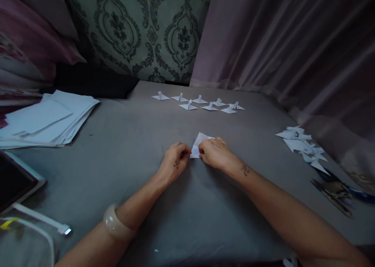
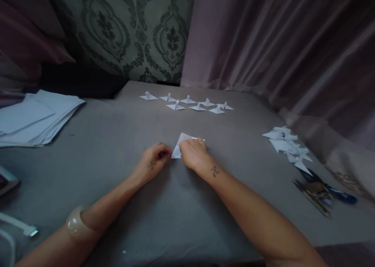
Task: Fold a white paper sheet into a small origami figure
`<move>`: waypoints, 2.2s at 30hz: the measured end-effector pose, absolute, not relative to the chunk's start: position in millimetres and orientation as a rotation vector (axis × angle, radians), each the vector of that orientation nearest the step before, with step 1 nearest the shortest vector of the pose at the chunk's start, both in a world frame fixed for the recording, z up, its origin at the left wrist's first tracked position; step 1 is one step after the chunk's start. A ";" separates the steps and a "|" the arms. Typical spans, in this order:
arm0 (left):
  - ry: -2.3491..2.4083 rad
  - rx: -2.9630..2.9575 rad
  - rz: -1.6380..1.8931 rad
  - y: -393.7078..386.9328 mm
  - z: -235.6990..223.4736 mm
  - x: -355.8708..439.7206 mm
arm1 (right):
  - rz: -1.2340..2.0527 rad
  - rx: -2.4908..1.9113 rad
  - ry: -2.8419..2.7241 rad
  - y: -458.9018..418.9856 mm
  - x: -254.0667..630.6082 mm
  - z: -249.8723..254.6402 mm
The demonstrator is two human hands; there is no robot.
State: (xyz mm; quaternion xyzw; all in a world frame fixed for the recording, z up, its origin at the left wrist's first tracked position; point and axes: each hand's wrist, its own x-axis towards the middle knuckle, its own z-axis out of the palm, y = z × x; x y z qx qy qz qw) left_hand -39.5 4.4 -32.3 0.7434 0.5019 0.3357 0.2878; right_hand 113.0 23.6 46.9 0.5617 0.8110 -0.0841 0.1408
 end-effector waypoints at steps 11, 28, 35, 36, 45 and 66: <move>1.024 2.560 0.546 -6.8 -22.5 -35.1 | -0.431 1.544 2.395 26.5 133.9 57.8; 0.965 2.815 0.434 -6.0 -25.8 -35.3 | -0.330 1.576 2.996 7.1 164.3 41.3; 0.956 2.793 0.412 -4.6 -27.3 -37.0 | -0.505 2.536 2.834 -19.2 165.2 -7.1; 0.955 2.790 0.406 -4.1 -28.5 -37.4 | -0.574 2.516 2.828 -23.1 164.5 -14.0; 0.987 2.788 0.377 -0.8 -33.4 -38.9 | -0.457 2.298 2.844 -39.5 152.2 -26.6; 0.964 2.496 0.488 0.7 -18.1 -62.3 | -0.298 2.088 2.833 -43.7 154.1 -12.1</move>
